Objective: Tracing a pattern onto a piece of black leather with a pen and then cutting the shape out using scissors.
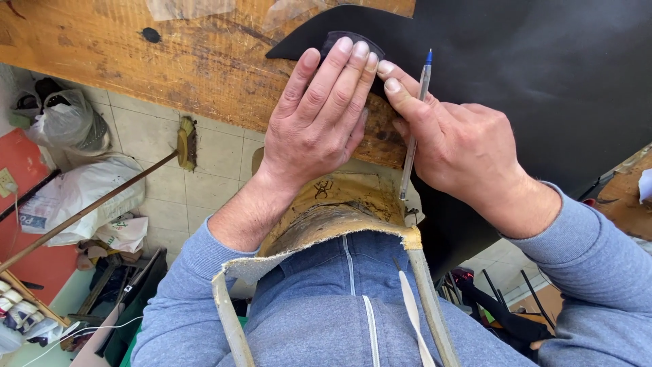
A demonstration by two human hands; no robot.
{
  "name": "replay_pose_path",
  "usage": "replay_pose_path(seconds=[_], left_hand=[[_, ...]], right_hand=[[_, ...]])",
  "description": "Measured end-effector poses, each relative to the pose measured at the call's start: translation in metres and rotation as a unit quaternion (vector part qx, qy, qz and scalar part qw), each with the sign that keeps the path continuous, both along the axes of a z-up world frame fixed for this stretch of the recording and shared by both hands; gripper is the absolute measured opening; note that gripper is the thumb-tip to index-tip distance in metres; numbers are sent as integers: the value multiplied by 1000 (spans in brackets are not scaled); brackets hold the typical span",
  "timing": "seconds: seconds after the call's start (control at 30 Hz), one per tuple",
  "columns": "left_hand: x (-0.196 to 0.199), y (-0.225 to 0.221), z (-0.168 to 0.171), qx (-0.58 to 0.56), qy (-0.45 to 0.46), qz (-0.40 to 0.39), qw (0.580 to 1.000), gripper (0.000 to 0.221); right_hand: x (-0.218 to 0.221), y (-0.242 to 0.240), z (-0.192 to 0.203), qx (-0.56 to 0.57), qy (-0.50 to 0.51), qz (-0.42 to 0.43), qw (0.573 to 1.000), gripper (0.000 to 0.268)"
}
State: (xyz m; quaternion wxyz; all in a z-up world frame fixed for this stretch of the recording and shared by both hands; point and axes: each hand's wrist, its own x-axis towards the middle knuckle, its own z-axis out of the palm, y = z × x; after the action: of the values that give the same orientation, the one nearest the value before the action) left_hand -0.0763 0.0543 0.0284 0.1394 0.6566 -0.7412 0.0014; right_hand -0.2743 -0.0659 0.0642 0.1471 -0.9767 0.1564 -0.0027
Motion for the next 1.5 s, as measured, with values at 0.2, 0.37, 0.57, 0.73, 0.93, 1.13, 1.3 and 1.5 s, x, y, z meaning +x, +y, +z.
replay_pose_path(seconds=[0.2,0.37,0.57,0.73,0.93,1.13,1.3,1.5], left_hand=[[1,-3,-3,8,23,-9,1000,45],[0,-4,-5,18,26,-19,999,45],[0,-6,-5,4,43,-17,999,42],[1,-6,-4,-3,34,-11,999,45],[4,-2,-8,-2,22,-11,1000,48],[5,-1,-12,-22,7,-10,1000,44],[8,-3,-13,-38,8,-6,999,40],[12,-8,-18,-43,-13,1,999,28]], right_hand=[[1,-1,0,-12,1,12,1000,37],[1,-4,-1,-13,2,13,1000,37],[0,-6,-2,9,4,9,1000,34],[-2,-16,0,20,5,30,999,32],[-14,-60,18,187,-74,38,979,59],[10,-107,22,438,41,-113,891,47],[58,-115,-4,444,-10,26,895,8],[54,-129,-51,508,79,58,856,13]])
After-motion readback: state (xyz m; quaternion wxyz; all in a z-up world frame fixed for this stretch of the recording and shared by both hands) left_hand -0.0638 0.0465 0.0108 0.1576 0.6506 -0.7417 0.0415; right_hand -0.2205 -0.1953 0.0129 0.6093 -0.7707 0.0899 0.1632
